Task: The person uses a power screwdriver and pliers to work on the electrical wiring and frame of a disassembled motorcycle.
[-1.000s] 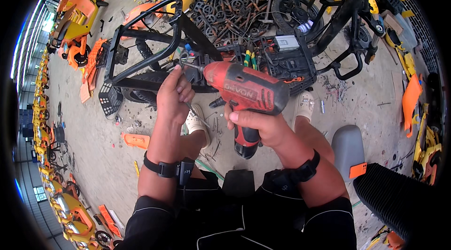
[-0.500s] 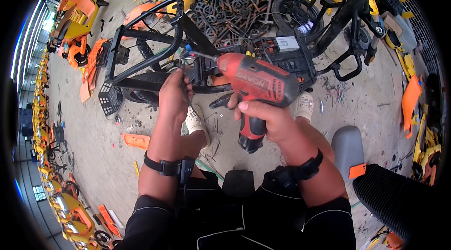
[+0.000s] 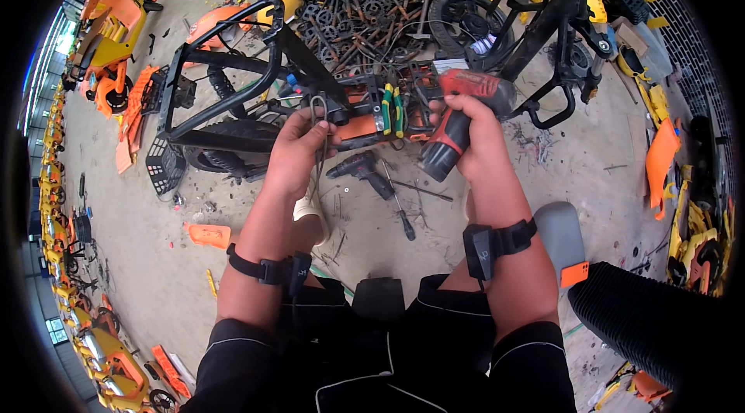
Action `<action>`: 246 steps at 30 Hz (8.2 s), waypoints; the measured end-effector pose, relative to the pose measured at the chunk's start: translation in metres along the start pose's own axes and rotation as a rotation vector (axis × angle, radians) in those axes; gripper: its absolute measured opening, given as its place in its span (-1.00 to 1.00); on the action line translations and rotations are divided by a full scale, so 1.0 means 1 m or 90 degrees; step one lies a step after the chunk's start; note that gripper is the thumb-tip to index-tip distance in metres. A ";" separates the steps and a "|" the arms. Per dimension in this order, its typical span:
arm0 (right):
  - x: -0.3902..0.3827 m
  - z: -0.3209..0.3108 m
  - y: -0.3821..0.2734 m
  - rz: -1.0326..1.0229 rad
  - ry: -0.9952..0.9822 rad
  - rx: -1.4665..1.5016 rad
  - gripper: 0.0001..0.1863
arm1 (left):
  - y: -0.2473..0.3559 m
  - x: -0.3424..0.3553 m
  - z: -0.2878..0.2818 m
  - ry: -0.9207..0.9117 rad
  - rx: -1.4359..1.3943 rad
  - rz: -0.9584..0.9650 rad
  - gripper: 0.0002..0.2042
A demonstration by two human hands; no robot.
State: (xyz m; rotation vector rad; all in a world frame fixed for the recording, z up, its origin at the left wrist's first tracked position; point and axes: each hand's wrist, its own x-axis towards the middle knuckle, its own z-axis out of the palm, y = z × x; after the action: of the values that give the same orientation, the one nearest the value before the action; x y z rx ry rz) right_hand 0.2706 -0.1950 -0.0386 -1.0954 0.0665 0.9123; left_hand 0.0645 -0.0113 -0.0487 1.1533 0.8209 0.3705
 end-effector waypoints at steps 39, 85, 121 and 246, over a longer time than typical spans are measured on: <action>0.023 0.011 0.028 0.139 0.117 0.140 -0.73 | -0.025 0.009 0.008 0.018 0.252 0.045 -0.69; 0.017 0.006 0.020 0.159 0.130 0.179 -0.72 | -0.012 0.024 0.012 -0.059 0.067 0.017 -0.70; 0.029 0.011 0.026 0.131 0.081 0.203 -0.66 | -0.016 0.032 0.028 -0.069 0.818 -0.031 -0.65; -0.077 0.048 0.029 -0.140 -0.345 -0.126 -0.33 | 0.013 -0.039 -0.006 -0.078 -0.097 0.016 -0.43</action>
State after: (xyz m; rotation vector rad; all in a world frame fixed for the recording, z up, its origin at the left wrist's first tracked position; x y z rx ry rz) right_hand 0.1831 -0.1997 -0.0001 -0.9801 -0.5908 1.0014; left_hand 0.0359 -0.0280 -0.0232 1.0339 0.6602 0.3729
